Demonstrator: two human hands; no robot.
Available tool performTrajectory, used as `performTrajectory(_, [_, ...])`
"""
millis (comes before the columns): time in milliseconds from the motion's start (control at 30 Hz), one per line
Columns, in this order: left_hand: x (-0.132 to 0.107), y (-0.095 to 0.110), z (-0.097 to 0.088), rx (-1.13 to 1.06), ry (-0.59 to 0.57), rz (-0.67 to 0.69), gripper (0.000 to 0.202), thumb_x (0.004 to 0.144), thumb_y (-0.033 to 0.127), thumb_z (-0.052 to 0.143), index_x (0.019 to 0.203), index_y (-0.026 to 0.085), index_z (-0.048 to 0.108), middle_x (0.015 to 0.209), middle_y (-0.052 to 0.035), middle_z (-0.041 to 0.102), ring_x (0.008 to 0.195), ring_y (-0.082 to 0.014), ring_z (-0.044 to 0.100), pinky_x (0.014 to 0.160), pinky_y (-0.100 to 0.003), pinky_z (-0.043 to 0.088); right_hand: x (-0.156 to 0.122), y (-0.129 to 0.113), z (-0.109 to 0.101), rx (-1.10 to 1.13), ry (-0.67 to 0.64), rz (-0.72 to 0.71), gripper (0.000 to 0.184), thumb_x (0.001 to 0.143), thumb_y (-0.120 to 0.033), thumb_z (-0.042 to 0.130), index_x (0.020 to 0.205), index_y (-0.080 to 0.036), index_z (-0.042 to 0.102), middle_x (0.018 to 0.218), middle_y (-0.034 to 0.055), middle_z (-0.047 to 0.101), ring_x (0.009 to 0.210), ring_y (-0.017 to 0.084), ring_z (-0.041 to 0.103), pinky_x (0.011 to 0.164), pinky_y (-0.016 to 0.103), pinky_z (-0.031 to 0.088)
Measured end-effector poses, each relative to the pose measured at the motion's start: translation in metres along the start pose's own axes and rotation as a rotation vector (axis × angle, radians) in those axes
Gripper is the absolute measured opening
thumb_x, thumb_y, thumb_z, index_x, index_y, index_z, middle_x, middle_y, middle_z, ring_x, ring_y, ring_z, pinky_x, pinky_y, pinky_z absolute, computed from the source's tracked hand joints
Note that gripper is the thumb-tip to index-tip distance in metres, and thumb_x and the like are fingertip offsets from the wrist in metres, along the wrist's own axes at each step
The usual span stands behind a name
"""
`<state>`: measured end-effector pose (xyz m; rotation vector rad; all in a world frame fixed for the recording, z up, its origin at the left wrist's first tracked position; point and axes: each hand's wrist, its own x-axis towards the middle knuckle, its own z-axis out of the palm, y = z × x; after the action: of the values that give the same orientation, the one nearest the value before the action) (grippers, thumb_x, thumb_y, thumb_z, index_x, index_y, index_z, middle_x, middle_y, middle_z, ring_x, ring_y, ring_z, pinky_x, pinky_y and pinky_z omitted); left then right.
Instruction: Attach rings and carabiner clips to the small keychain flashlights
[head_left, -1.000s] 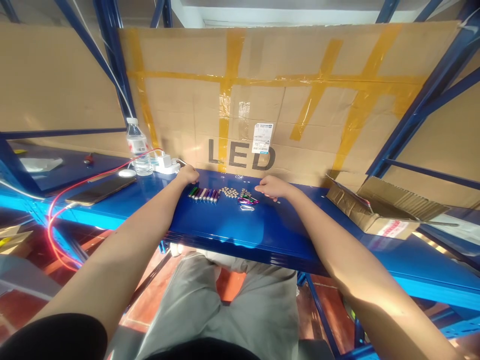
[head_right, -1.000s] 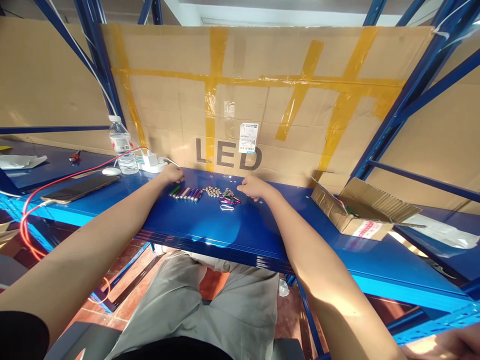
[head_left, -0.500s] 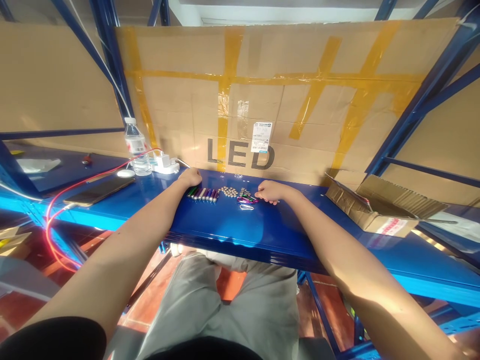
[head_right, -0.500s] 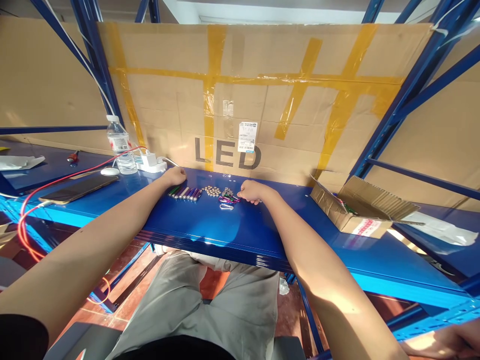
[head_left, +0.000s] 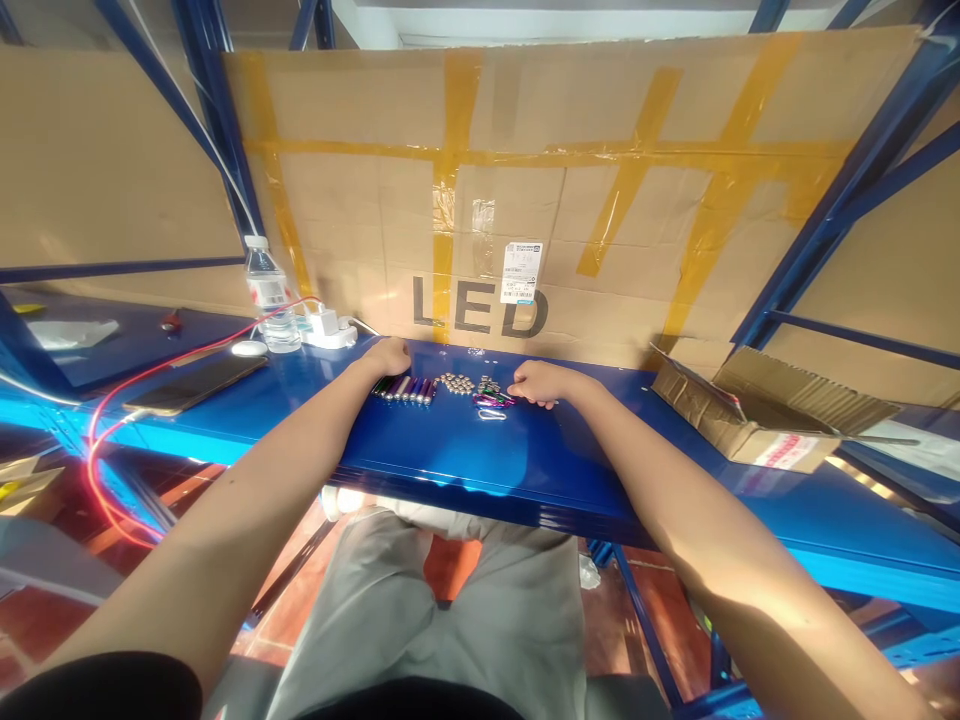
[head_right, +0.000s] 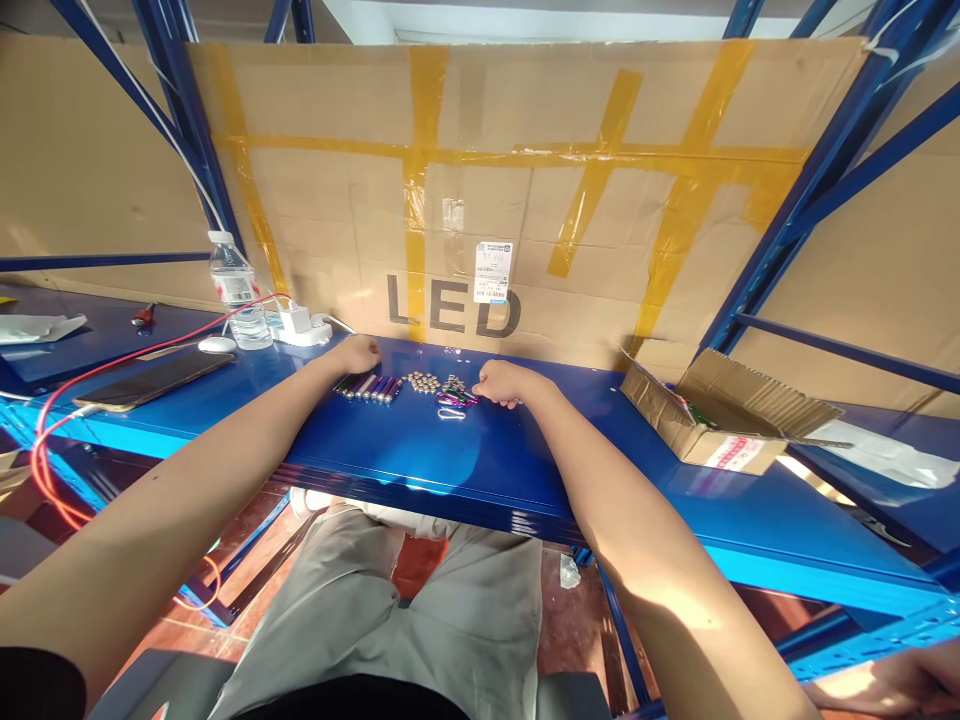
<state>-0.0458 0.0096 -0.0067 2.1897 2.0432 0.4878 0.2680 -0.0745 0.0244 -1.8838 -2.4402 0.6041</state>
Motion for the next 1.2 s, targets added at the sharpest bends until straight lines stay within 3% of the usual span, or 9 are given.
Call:
performTrajectory(233, [-0.005, 0.008, -0.023, -0.054, -0.078, 0.062, 0.019, 0.073, 0.027, 0.069, 0.089, 0.019, 0.074, 0.096, -0.0106, 0.078, 0.094, -0.0287, 0.074, 0.082, -0.03, 0.057, -0.002, 0.0, -0.001, 0.007, 0.005, -0.008, 0.027, 0.096, -0.034, 0.061, 0.077, -0.017, 0.054, 0.078, 0.0057, 0.063, 0.052, 0.011, 0.056, 0.053, 0.027, 0.048])
performTrajectory(300, [-0.007, 0.002, -0.033, 0.01, -0.085, -0.034, 0.02, 0.07, 0.029, 0.071, 0.086, 0.017, 0.073, 0.087, -0.0137, 0.076, 0.091, -0.0331, 0.074, 0.081, -0.036, 0.058, -0.003, -0.001, -0.001, 0.012, 0.009, -0.01, 0.027, 0.095, -0.034, 0.062, 0.076, -0.017, 0.054, 0.076, 0.0055, 0.063, 0.051, 0.011, 0.055, 0.053, 0.027, 0.048])
performTrajectory(400, [-0.011, -0.008, -0.042, 0.052, -0.251, -0.216, 0.021, 0.069, 0.029, 0.073, 0.082, 0.014, 0.069, 0.069, -0.0151, 0.07, 0.078, -0.0347, 0.074, 0.072, -0.042, 0.061, -0.003, -0.002, -0.001, 0.008, 0.012, -0.011, 0.027, 0.095, -0.032, 0.061, 0.074, -0.017, 0.052, 0.073, 0.0044, 0.061, 0.05, 0.011, 0.054, 0.052, 0.028, 0.048])
performTrajectory(500, [-0.016, -0.016, -0.045, -0.03, -0.318, -0.232, 0.019, 0.068, 0.029, 0.075, 0.078, 0.016, 0.065, 0.061, -0.0114, 0.064, 0.068, -0.0296, 0.07, 0.064, -0.04, 0.061, -0.003, -0.002, -0.001, 0.006, 0.011, -0.01, 0.027, 0.094, -0.032, 0.062, 0.074, -0.018, 0.052, 0.072, 0.0041, 0.061, 0.05, 0.011, 0.055, 0.052, 0.027, 0.047])
performTrajectory(633, [-0.028, -0.021, -0.052, -0.124, -0.372, -0.195, 0.016, 0.066, 0.027, 0.075, 0.073, 0.018, 0.064, 0.069, -0.012, 0.067, 0.076, -0.0268, 0.071, 0.065, -0.033, 0.061, -0.002, -0.001, -0.001, 0.007, 0.005, -0.02, 0.026, 0.094, -0.033, 0.062, 0.075, -0.018, 0.052, 0.073, 0.0048, 0.062, 0.05, 0.012, 0.056, 0.052, 0.028, 0.048])
performTrajectory(833, [-0.043, -0.02, -0.056, -0.221, -0.328, -0.156, 0.017, 0.069, 0.021, 0.069, 0.085, 0.016, 0.067, 0.092, -0.0129, 0.072, 0.088, -0.0232, 0.069, 0.069, -0.028, 0.059, 0.001, 0.002, 0.0, 0.014, 0.005, -0.023, 0.026, 0.094, -0.036, 0.063, 0.077, -0.017, 0.054, 0.076, 0.0059, 0.063, 0.052, 0.012, 0.056, 0.053, 0.027, 0.049])
performTrajectory(900, [-0.043, -0.015, -0.051, -0.215, -0.297, -0.1, 0.015, 0.071, 0.022, 0.066, 0.085, 0.017, 0.067, 0.092, -0.0109, 0.073, 0.087, -0.0224, 0.069, 0.07, -0.028, 0.058, 0.001, 0.002, 0.0, 0.012, 0.006, -0.02, 0.027, 0.094, -0.036, 0.063, 0.077, -0.017, 0.055, 0.076, 0.0061, 0.063, 0.053, 0.012, 0.057, 0.053, 0.027, 0.049])
performTrajectory(1033, [-0.042, 0.004, -0.036, -0.23, -0.152, 0.195, 0.022, 0.074, 0.036, 0.067, 0.09, 0.022, 0.071, 0.096, -0.0051, 0.076, 0.092, -0.0235, 0.07, 0.083, -0.03, 0.055, 0.002, 0.002, 0.0, 0.01, 0.008, -0.014, 0.028, 0.093, -0.037, 0.066, 0.077, -0.017, 0.055, 0.075, 0.0064, 0.063, 0.054, 0.012, 0.057, 0.053, 0.027, 0.048])
performTrajectory(1200, [-0.061, 0.028, -0.034, -0.352, -0.325, 0.39, 0.042, 0.066, 0.048, 0.08, 0.105, 0.03, 0.076, 0.116, 0.0, 0.076, 0.109, -0.0236, 0.068, 0.092, -0.029, 0.051, 0.0, 0.0, 0.0, 0.008, 0.01, -0.009, 0.03, 0.094, -0.038, 0.064, 0.074, -0.017, 0.053, 0.075, 0.0071, 0.063, 0.055, 0.013, 0.057, 0.053, 0.027, 0.048])
